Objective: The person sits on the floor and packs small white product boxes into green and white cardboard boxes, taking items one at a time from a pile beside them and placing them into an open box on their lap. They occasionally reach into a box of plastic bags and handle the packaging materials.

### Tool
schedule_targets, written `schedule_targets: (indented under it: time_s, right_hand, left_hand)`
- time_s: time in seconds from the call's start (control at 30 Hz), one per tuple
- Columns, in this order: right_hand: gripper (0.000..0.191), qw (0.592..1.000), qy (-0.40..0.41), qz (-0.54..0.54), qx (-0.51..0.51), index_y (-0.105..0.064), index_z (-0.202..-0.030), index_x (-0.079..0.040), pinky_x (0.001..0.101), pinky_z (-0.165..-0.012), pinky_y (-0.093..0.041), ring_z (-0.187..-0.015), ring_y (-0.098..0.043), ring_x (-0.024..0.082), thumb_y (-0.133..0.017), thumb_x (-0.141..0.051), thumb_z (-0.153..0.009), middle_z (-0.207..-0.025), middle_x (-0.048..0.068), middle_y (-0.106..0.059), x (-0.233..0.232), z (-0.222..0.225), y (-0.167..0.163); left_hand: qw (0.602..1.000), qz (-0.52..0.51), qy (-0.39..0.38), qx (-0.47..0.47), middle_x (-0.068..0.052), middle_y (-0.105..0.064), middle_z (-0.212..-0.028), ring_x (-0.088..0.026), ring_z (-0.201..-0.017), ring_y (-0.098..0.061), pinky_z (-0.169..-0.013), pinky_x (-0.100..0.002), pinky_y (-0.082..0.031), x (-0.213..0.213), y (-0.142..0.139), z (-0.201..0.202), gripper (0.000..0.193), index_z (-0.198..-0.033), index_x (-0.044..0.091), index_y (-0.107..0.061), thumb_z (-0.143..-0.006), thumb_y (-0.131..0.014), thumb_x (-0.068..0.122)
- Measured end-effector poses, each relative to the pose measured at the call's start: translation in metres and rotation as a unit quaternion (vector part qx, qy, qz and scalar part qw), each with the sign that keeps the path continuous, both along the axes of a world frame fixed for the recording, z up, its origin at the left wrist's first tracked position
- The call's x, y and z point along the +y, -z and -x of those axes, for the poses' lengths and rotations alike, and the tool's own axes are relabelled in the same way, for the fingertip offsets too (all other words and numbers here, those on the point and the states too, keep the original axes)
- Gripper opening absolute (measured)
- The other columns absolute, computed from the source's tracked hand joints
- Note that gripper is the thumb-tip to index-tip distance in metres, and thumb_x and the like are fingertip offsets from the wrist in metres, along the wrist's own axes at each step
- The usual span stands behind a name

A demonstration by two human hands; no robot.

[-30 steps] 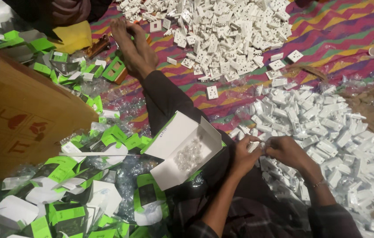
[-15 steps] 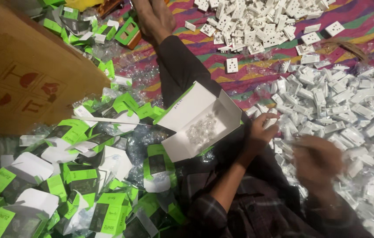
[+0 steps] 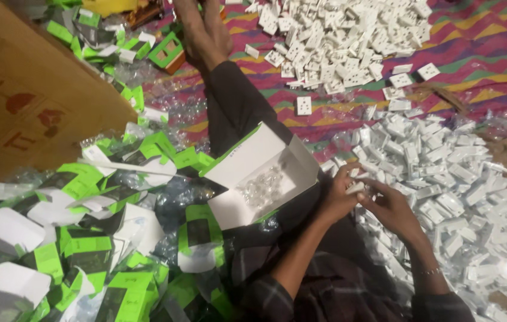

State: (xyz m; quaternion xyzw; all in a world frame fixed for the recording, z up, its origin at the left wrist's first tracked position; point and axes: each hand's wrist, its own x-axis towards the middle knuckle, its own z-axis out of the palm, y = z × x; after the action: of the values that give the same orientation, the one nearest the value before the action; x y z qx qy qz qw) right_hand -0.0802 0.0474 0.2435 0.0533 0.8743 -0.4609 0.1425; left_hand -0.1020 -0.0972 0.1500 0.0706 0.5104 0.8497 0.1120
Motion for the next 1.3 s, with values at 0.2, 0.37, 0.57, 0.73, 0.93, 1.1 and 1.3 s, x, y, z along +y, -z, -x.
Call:
schedule_targets:
  time_s: [0.2, 0.37, 0.57, 0.73, 0.93, 1.1, 1.3]
  right_hand:
    - [0.028, 0.99, -0.121, -0.053, -0.042, -0.082, -0.093, 0.0, 0.0374, -0.064, -0.051, -0.067, -0.055, 0.015, -0.076, -0.028, -0.093, -0.07, 0.017, -0.07, 0.04, 0.021, -0.005]
    - [0.024, 0.948, -0.311, -0.068, 0.008, -0.079, -0.096, -0.005, 0.0352, -0.066, -0.056, -0.067, -0.071, 0.016, -0.07, -0.025, -0.09, -0.078, 0.01, -0.078, 0.049, 0.043, -0.017]
    - [0.036, 0.991, -0.026, 0.052, 0.117, -0.066, -0.113, 0.005, 0.0436, -0.065, -0.049, -0.075, -0.06, 0.042, -0.069, -0.03, -0.105, -0.09, 0.023, -0.064, 0.052, 0.097, -0.046]
    - [0.069, 0.957, -0.097, -0.257, 0.097, -0.052, -0.146, -0.021, 0.0425, -0.072, -0.056, -0.082, -0.072, 0.03, -0.076, -0.046, -0.086, -0.092, 0.011, -0.075, 0.049, 0.103, -0.025]
    - [0.064, 0.891, -0.142, -0.43, 0.017, -0.056, -0.139, -0.021, 0.0451, -0.077, -0.059, -0.097, -0.073, 0.032, -0.075, -0.04, -0.081, -0.126, 0.013, -0.062, 0.066, 0.052, 0.053]
    - [0.034, 0.911, -0.143, -0.371, 0.113, -0.067, -0.114, -0.023, 0.0437, -0.082, -0.058, -0.099, -0.072, 0.03, -0.07, -0.034, -0.082, -0.101, 0.009, -0.073, 0.081, 0.035, 0.074]
    - [0.048, 0.926, -0.112, -0.353, 0.076, -0.066, -0.126, -0.029, 0.0435, -0.083, -0.058, -0.101, -0.072, 0.03, -0.073, -0.034, -0.079, -0.107, 0.008, -0.074, 0.083, 0.04, 0.073]
  left_hand:
    - [0.992, 0.071, 0.105, -0.003, -0.01, -0.056, -0.121, -0.016, -0.107, -0.058, -0.081, -0.031, -0.054, -0.005, -0.012, -0.005, 0.091, -0.157, 0.011, -0.041, -0.074, -0.075, -0.003]
    - [0.981, 0.002, 0.193, -0.006, -0.009, -0.065, -0.113, -0.015, -0.106, -0.061, -0.084, -0.029, -0.052, -0.004, 0.0, -0.005, 0.091, -0.159, 0.008, -0.04, -0.075, -0.074, -0.004]
    - [0.977, 0.039, 0.201, -0.067, -0.008, -0.067, -0.091, -0.013, -0.08, -0.063, -0.07, -0.029, -0.052, -0.004, -0.006, -0.006, 0.091, -0.154, 0.006, -0.028, -0.076, -0.073, -0.005]
    - [0.986, 0.061, 0.157, -0.019, -0.002, -0.062, -0.088, -0.007, -0.076, -0.058, -0.069, -0.023, -0.048, -0.003, 0.01, -0.005, 0.085, -0.155, 0.004, -0.041, -0.075, -0.068, -0.006]
    - [0.997, 0.032, 0.062, -0.019, 0.002, -0.056, -0.094, -0.006, -0.081, -0.054, -0.071, -0.023, -0.046, -0.027, -0.094, -0.016, 0.057, -0.144, 0.0, -0.058, -0.088, -0.064, -0.003]
    - [0.986, 0.019, 0.077, 0.149, -0.003, -0.062, -0.099, -0.008, -0.088, -0.059, -0.078, -0.024, -0.049, -0.138, -0.224, -0.048, 0.053, -0.141, 0.001, -0.058, -0.089, -0.068, 0.0]
    - [0.944, 0.002, 0.083, 0.32, -0.005, -0.065, -0.101, -0.01, -0.091, -0.062, -0.082, -0.026, -0.051, -0.115, -0.236, -0.049, 0.051, -0.138, 0.0, -0.059, -0.09, -0.071, 0.007]
